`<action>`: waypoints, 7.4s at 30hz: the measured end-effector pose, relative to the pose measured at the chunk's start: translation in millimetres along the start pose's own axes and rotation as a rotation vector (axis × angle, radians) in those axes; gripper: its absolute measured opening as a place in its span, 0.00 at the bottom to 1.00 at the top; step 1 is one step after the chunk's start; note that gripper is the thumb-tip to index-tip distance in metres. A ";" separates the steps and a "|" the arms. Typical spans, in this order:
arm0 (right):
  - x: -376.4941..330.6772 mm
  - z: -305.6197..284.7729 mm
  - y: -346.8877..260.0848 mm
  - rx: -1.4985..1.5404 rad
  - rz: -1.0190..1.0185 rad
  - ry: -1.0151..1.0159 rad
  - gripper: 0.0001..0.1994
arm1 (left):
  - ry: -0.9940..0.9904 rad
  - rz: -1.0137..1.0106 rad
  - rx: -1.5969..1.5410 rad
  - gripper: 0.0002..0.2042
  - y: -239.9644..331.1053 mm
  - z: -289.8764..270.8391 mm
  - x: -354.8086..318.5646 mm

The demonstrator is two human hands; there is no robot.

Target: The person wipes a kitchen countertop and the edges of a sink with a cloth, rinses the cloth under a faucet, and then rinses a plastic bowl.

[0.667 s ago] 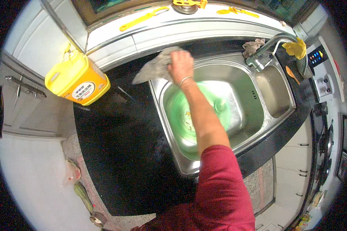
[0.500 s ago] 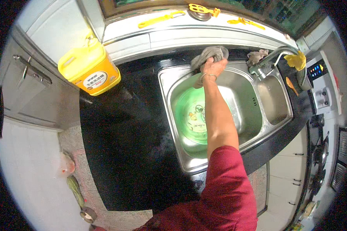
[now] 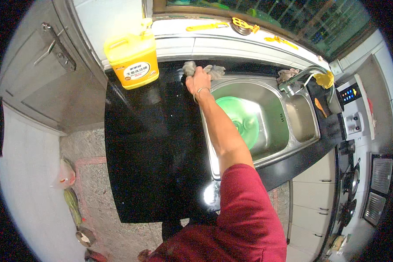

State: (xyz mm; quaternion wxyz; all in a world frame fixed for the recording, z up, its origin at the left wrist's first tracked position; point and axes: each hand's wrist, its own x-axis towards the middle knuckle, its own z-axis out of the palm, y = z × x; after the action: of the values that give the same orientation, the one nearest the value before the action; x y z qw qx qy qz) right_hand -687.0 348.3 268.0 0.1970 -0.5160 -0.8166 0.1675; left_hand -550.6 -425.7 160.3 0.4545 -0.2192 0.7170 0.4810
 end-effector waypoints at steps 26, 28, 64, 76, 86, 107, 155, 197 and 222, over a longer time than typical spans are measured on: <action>-217.0 10.5 -21.4 0.462 -0.607 -0.385 0.09 | 0.112 -0.075 -0.106 0.10 11.7 -39.9 49.8; -182.6 -40.6 -51.9 0.183 -0.583 -0.394 0.07 | 0.150 -0.062 -0.138 0.10 2.8 -46.1 50.2; -390.9 31.9 -167.7 0.023 -1.212 -0.203 0.15 | 0.081 -0.150 -0.216 0.09 -48.5 -98.9 84.9; -190.8 11.0 -50.0 -0.341 -0.663 -0.137 0.20 | -0.062 0.840 1.061 0.09 -47.8 -123.7 105.4; -9.1 51.1 97.3 -0.093 0.075 0.085 0.25 | -0.133 0.776 1.242 0.12 -99.5 -136.1 80.9; -220.6 -152.4 125.5 -0.376 -0.395 -1.144 0.11 | -0.087 1.273 1.482 0.10 -5.5 -57.9 154.0; -387.7 -19.6 -79.3 0.116 -1.107 -0.632 0.35 | -0.132 -0.106 -0.319 0.10 -58.0 -40.4 70.2; 14.5 21.9 2.4 -0.062 -0.757 0.259 0.16 | 0.138 0.007 0.057 0.09 -56.6 7.4 39.4; 110.8 -116.5 380.5 -0.260 -0.090 0.422 0.17 | -0.115 0.125 0.588 0.12 -56.5 194.4 -18.2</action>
State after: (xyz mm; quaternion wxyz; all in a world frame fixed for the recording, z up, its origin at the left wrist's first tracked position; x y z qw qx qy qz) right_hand -377.0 613.7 204.0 0.3023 -0.5238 -0.7942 -0.0594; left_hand -413.5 -280.1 124.1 0.5079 -0.0062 0.8105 0.2917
